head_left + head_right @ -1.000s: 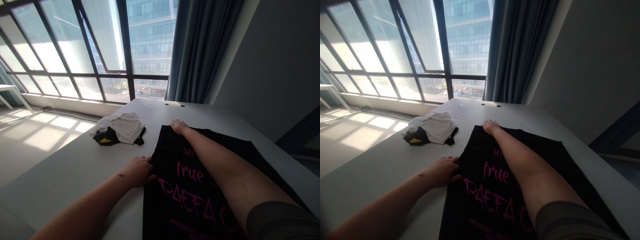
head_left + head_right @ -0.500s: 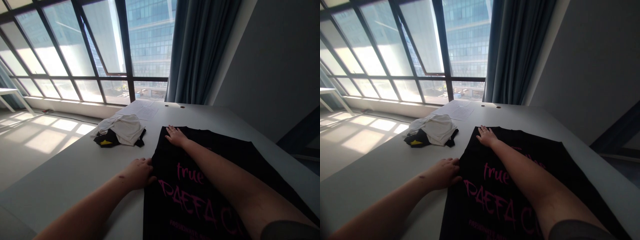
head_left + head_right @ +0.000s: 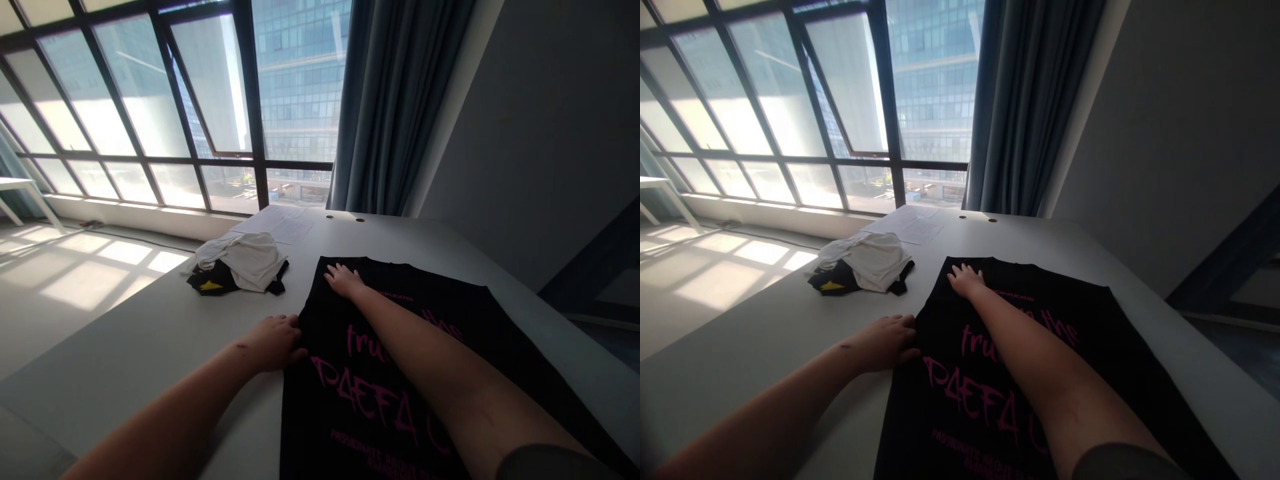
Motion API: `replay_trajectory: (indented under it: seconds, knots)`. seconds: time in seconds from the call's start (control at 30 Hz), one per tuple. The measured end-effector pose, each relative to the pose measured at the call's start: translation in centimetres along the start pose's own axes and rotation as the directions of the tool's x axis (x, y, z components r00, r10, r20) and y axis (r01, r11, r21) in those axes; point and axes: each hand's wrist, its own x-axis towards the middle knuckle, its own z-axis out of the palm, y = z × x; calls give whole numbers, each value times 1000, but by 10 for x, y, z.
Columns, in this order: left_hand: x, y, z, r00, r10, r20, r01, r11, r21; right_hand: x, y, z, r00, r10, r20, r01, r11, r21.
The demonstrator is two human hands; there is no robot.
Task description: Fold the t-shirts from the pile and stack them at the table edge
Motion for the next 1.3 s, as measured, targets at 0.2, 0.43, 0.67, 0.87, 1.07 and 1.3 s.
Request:
replay_trajectory:
  seconds: [0.2,0.43,0.67,0.87,1.07,1.3]
  knots:
    - [-1,-2,1,1000,5,8,-5,1000,-7,6,13,4,999,-34,-2,34,999,-18]
    - [-2,-3,2,1000,4,-4,-4,1000,-25,0,16,4,975,48,-218,-58,998,-38]
    - [-1,1,-6,1000,-13,22,14,999,-46,7,35,-15,966,202,-163,-200,979,28]
    - [3,1,-5,1000,-10,24,11,999,-35,7,43,-13,941,181,-287,-195,981,-22]
    - [6,1,-3,1000,-11,12,11,999,-37,1,33,-11,895,13,-446,-46,997,-63]
    - [5,3,-1,1000,-23,10,24,999,-22,3,16,5,959,-284,5,284,956,-68]
